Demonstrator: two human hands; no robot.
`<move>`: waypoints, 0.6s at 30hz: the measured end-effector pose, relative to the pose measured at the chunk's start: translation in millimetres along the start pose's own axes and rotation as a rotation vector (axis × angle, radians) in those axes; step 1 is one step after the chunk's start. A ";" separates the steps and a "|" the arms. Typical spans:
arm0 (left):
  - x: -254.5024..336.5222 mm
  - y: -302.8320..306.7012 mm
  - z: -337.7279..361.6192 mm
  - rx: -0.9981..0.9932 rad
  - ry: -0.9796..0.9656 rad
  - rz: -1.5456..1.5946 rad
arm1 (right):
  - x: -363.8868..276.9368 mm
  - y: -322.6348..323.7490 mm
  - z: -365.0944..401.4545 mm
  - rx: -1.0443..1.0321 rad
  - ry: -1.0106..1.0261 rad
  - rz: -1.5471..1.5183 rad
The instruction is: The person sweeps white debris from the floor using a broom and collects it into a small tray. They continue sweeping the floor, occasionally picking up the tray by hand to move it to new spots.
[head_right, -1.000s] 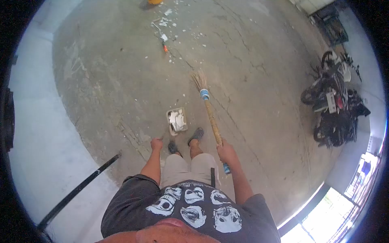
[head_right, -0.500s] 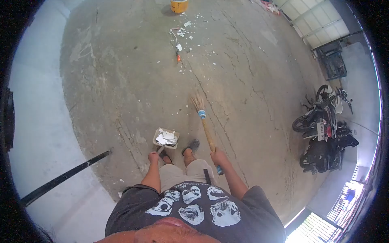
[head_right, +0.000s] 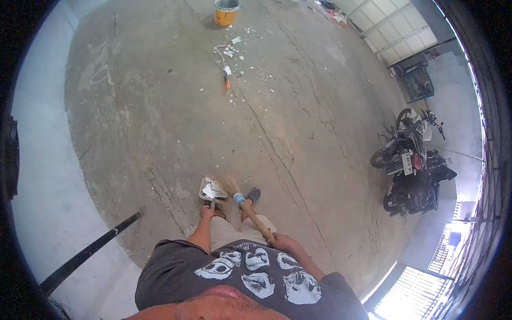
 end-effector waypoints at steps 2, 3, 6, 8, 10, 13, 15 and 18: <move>6.8 2.3 -2.3 -0.141 0.004 0.039 | -4.0 -4.7 7.7 -0.038 -0.036 -0.099; 14.2 2.7 4.3 -0.282 0.016 0.071 | -12.4 -5.5 17.6 -0.085 -0.073 -0.202; 43.2 29.7 26.1 -0.272 -0.162 -0.066 | -61.9 22.3 62.8 0.002 -0.156 -0.258; 52.0 41.8 37.0 -0.255 -0.249 -0.100 | -67.7 24.4 71.5 0.022 -0.275 -0.390; 69.1 53.3 48.9 -0.224 -0.408 -0.175 | -56.9 35.2 67.3 0.188 -0.262 -0.465; 63.7 44.3 39.8 -0.282 -0.524 -0.305 | -56.4 47.8 52.7 0.326 -0.241 -0.442; 56.3 40.4 28.6 -0.290 -0.544 -0.294 | -50.0 48.4 35.5 0.351 -0.252 -0.456; 65.8 49.3 46.4 -0.422 -0.582 -0.428 | -36.8 52.3 6.2 0.363 -0.284 -0.462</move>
Point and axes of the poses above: each hand's wrist, its own z-axis away from the middle knuckle, its own y-axis out of the back of the hand, x = y × z, the point moved 6 cm from there along -z, towards the middle knuckle, and after that the axes turned 2 degrees about x, right-handed, at the moved point
